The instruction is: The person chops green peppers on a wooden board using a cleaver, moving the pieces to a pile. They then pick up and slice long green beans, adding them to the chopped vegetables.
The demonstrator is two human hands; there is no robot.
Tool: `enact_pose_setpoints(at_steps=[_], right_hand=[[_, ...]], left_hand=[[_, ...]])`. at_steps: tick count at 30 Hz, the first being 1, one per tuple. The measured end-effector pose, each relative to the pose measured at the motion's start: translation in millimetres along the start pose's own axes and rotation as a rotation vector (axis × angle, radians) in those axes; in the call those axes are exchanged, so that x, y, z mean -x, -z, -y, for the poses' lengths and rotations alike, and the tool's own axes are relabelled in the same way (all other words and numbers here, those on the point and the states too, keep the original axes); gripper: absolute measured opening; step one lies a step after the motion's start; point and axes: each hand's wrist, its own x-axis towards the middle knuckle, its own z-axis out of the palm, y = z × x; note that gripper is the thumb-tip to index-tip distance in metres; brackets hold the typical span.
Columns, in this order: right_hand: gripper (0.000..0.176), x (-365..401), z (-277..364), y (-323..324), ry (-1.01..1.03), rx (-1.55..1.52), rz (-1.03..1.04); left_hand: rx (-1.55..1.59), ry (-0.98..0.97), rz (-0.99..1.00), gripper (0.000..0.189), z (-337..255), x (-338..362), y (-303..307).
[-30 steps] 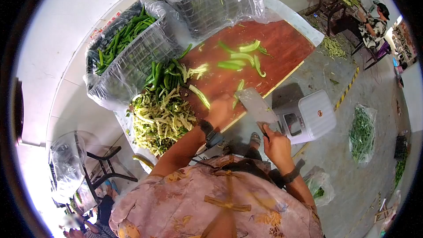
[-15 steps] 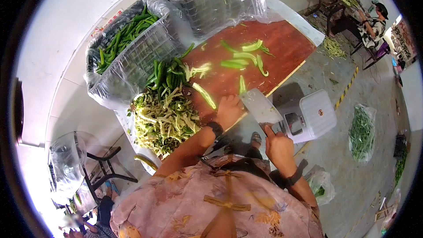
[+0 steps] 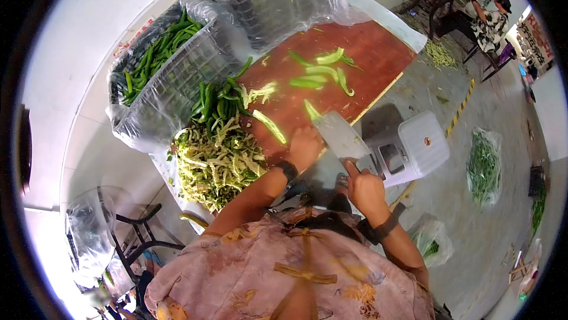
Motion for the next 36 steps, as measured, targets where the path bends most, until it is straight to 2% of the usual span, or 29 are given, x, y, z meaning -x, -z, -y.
enact_pose_setpoints(at_steps=[6,8,11,12,14,17,20,23,26,29,31,32,34,35,36], right_hand=[[0.040,-2,-3,3,0.020,-0.007,0.024],[0.053,-14,0,0,0.047,0.050,0.059],[0.055,-22,-7,-12,0.062,0.041,0.041],[0.055,-20,-8,-8,0.063,0.042,0.040],[0.042,-15,-8,1,0.069,-0.034,-0.007],[0.040,-17,-23,-13,0.089,-0.013,0.002],[0.038,-55,-17,-29,0.140,0.036,-0.033],[0.037,-94,-10,-43,0.177,0.053,-0.011],[0.039,-116,0,-25,0.174,-0.061,-0.072],[0.040,-120,5,4,0.109,-0.149,-0.072],[0.040,-119,-6,10,0.089,-0.210,-0.143],[0.040,-113,-9,15,0.088,-0.229,-0.170],[0.039,-95,-23,15,0.113,-0.218,-0.170],[0.038,-84,-30,15,0.135,-0.214,-0.172],[0.040,-72,-33,17,0.120,-0.187,-0.124]], left_hand=[[0.019,-0.008,-0.050,0.013,2,1,2],[0.024,-0.006,-0.078,0.013,1,2,-1],[0.062,0.021,-0.102,0.013,1,0,-1],[0.080,0.027,-0.078,0.013,2,0,0],[0.097,0.034,-0.054,0.013,1,0,2],[0.100,0.036,-0.073,0.013,0,-1,3],[0.098,0.066,-0.121,0.014,-6,1,1],[-0.033,0.043,-0.061,0.017,-1,1,4],[-0.059,0.007,-0.005,0.017,-1,3,3],[0.015,0.026,-0.123,0.018,-4,-5,8],[-0.134,0.114,-0.002,0.022,5,-22,12],[-0.134,0.119,-0.006,0.022,14,-29,13],[-0.157,0.238,-0.194,0.038,37,-36,16],[-0.158,0.247,-0.196,0.038,44,-36,18],[-0.150,0.280,-0.116,0.040,51,-35,26]])
